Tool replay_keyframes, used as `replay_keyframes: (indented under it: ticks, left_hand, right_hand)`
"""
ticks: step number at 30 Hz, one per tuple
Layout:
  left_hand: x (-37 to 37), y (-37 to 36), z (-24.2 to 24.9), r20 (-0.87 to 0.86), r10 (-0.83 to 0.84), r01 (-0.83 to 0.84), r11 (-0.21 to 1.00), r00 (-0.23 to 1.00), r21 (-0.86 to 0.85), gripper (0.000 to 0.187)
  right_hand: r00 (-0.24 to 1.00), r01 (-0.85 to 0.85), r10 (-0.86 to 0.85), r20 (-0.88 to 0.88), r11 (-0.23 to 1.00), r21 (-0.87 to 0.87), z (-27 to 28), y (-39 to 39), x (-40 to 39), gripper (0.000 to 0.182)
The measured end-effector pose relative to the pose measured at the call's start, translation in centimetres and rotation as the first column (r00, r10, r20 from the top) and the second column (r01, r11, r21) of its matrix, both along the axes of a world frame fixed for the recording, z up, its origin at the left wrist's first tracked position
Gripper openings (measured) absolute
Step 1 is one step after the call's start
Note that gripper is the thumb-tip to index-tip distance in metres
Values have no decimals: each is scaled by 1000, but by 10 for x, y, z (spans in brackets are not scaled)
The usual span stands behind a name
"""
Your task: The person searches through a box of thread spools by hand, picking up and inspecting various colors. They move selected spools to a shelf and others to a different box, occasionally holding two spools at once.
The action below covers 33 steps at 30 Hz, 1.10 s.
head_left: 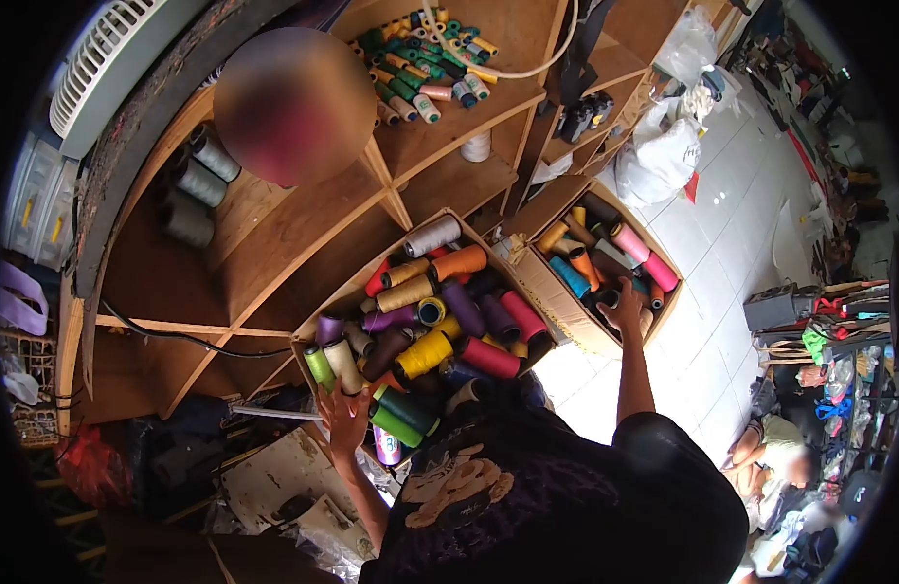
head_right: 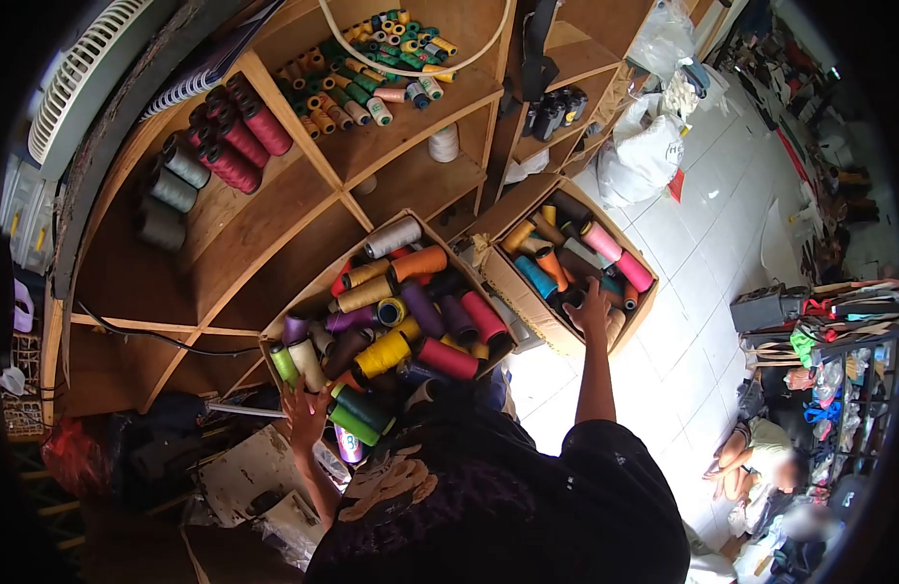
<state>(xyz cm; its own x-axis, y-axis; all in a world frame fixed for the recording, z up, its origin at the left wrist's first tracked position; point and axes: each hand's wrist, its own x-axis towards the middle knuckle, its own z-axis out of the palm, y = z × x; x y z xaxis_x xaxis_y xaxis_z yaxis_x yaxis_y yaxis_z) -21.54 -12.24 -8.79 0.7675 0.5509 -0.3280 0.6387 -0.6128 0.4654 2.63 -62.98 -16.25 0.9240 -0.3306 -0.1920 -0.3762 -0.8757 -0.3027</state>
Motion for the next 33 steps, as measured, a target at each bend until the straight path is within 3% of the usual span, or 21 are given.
replay_keyframes:
  ticks: [5, 8, 11, 15, 17, 18, 20, 25, 26, 30, 32, 33]
  left_hand:
    - [-1, 2, -6, -2, 2, -2, 1000, 1000, 16, 73]
    - [-2, 3, -8, 3, -4, 4, 1000, 1000, 17, 72]
    - [-1, 3, -6, -9, -15, 15, 1000, 1000, 18, 71]
    - [1, 4, -3, -36, -20, 20, 1000, 999, 11, 72]
    - [0, 8, -9, -24, -30, 31, 999, 999, 18, 73]
    - [0, 9, -10, -20, -38, 38, 999, 999, 22, 73]
    - [3, 7, -6, -42, -39, 43, 993, 998, 106, 69]
    - [20, -8, 16, 18, -19, 16, 986, 1000, 166, 67]
    - [23, -10, 21, 48, -20, 13, 989, 999, 145, 68]
    - [32, -27, 32, 117, -44, 27, 990, 992, 141, 65]
    - [31, -29, 33, 119, -46, 30, 991, 992, 130, 63]
    - [30, -29, 31, 112, -37, 24, 992, 993, 122, 63]
  right_hand:
    - [993, -61, 60, 97, 998, 12, -23, -15, -4, 72]
    - [952, -181, 163, 259, 982, 45, -29, -24, -11, 59]
    - [906, -149, 114, 408, 987, 54, -12, -22, -15, 47]
    - [920, 37, -169, 354, 936, 350, 9, -33, -12, 38]
    - [870, 16, -265, 415, 858, 514, 10, -43, -8, 34]
    - [850, 5, -387, 359, 686, 728, 39, -24, -9, 30]
    - [859, -57, -423, 289, 482, 874, 66, -9, -7, 31]
    - [898, -121, -423, 123, 32, 992, 98, 38, 2, 39]
    - [873, -91, -471, 125, 95, 991, 87, 45, 6, 42]
    - [878, 22, -478, -2, 36, 999, 76, 52, 10, 45]
    - [809, 16, -586, 43, 94, 995, 58, 41, 6, 44]
    - [779, 37, -627, 3, 51, 998, 48, 31, 4, 42]
